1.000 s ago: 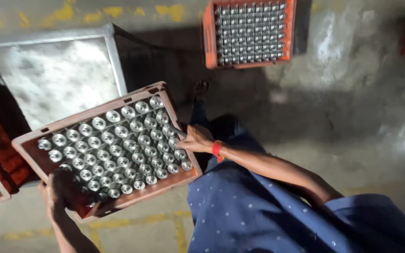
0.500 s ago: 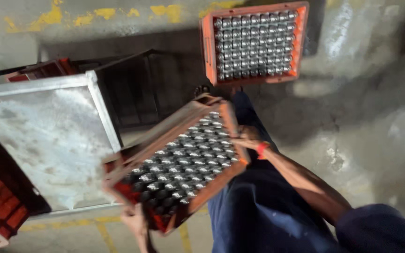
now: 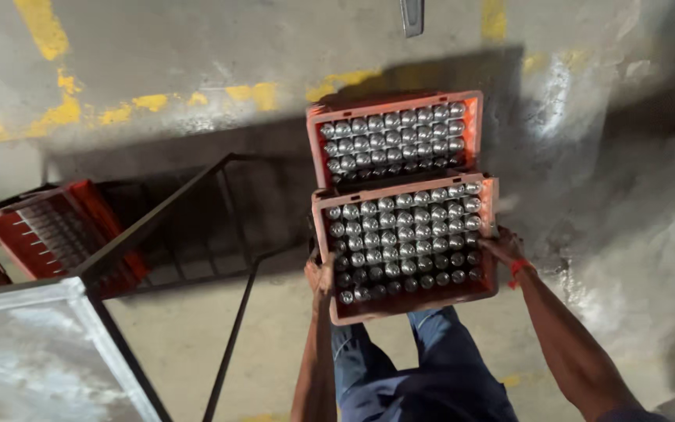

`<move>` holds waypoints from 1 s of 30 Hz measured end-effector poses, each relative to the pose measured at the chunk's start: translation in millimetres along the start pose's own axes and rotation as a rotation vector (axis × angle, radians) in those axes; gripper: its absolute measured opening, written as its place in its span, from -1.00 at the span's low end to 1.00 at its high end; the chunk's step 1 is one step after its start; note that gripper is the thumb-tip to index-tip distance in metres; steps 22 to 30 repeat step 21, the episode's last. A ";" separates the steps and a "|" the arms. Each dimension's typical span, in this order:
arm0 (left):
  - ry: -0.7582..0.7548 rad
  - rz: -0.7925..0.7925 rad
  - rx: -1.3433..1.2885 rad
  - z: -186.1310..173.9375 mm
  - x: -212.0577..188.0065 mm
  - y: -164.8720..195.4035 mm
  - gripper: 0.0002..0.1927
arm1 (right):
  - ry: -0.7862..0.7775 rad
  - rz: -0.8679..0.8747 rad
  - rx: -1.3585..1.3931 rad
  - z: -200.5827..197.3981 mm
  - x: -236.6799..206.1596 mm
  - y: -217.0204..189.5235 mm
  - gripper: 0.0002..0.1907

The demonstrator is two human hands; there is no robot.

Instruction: The person transfers small cylindrical metal parts from one orange crate to another, placing them into a grid of slots. The person uses both hands to pick and place the parts, filling the second crate systematically.

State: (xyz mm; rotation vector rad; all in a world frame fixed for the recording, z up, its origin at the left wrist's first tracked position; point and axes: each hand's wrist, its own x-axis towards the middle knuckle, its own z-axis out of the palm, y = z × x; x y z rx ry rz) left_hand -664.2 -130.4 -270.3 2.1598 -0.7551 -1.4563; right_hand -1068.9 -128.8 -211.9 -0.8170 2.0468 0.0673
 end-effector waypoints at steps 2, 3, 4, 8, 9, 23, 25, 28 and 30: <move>0.031 0.024 0.056 18.4 12.4 9.3 -0.41 | 0.011 -0.106 0.346 -2.2 18.3 1.5 -0.45; 0.043 0.019 0.096 25.2 17.0 13.0 -0.42 | 0.014 -0.095 0.325 -7.7 25.1 5.1 -0.47; 0.055 0.008 0.141 26.8 18.2 14.6 -0.42 | 0.010 -0.079 0.303 -10.9 28.4 4.3 -0.49; 0.087 0.059 0.097 30.6 45.8 43.0 -0.44 | 0.017 -0.181 0.213 -29.7 56.2 -20.4 -0.49; 0.122 0.163 0.204 31.7 53.2 48.6 -0.49 | 0.031 -0.173 0.138 -33.0 61.8 -24.7 -0.48; 0.171 0.080 0.268 49.7 107.0 130.5 -0.42 | 0.204 -0.195 -0.314 -40.3 113.9 -68.2 -0.36; 0.171 0.080 0.268 49.7 107.0 130.5 -0.42 | 0.204 -0.195 -0.314 -40.3 113.9 -68.2 -0.36; 0.171 0.080 0.268 49.7 107.0 130.5 -0.42 | 0.204 -0.195 -0.314 -40.3 113.9 -68.2 -0.36; 0.171 0.080 0.268 49.7 107.0 130.5 -0.42 | 0.204 -0.195 -0.314 -40.3 113.9 -68.2 -0.36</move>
